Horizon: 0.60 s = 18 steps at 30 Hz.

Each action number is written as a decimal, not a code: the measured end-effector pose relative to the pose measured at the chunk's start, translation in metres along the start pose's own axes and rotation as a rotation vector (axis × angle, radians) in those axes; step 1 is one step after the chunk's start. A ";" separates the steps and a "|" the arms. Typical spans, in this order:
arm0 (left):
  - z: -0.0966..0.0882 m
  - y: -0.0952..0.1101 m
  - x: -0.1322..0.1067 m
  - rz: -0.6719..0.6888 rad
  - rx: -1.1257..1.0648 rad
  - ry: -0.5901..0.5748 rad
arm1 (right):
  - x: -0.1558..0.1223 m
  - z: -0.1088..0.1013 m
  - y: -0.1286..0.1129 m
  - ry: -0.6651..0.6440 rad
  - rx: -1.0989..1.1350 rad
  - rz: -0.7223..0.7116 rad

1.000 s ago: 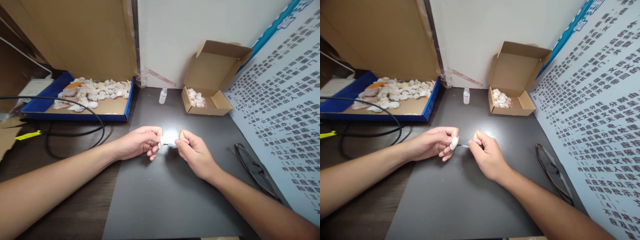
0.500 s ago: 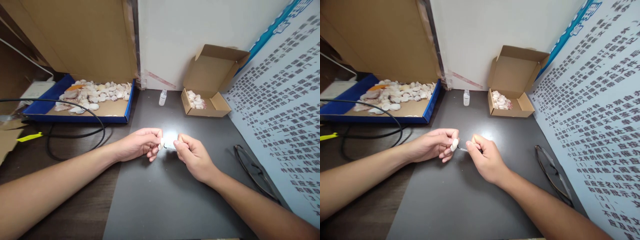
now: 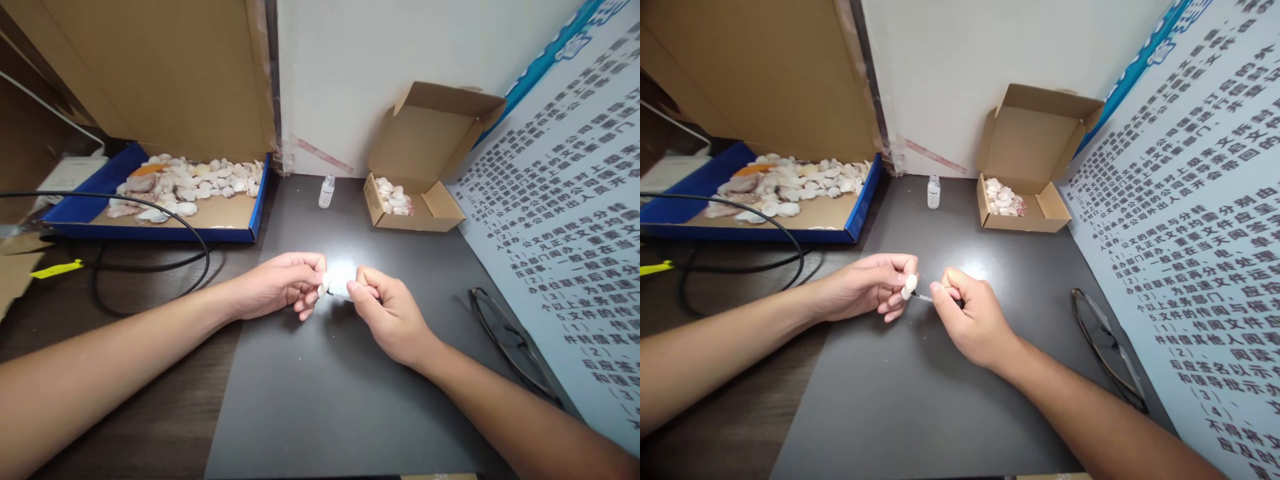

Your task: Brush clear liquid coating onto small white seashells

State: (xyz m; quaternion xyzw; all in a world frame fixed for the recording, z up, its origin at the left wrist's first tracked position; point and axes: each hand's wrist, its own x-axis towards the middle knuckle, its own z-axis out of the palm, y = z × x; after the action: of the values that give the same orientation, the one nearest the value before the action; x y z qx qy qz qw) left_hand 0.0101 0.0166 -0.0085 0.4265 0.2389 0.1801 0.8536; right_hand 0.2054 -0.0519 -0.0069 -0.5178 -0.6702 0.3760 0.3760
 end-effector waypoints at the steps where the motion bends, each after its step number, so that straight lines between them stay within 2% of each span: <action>1: 0.000 0.000 0.000 0.002 -0.002 0.002 | 0.000 0.000 -0.001 -0.004 0.001 0.001; 8: 0.000 -0.001 0.000 0.009 -0.005 -0.007 | -0.004 0.001 0.004 0.108 0.108 -0.044; 13: 0.000 0.000 0.000 -0.001 -0.004 0.002 | 0.001 0.000 -0.001 0.006 -0.041 -0.021; 18: 0.001 0.001 0.000 -0.003 -0.004 0.013 | -0.002 0.000 -0.002 -0.010 -0.010 -0.015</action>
State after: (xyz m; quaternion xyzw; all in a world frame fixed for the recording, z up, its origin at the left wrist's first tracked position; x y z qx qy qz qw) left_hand 0.0106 0.0167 -0.0076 0.4235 0.2445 0.1821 0.8531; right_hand 0.2050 -0.0538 -0.0057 -0.5127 -0.6780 0.3722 0.3727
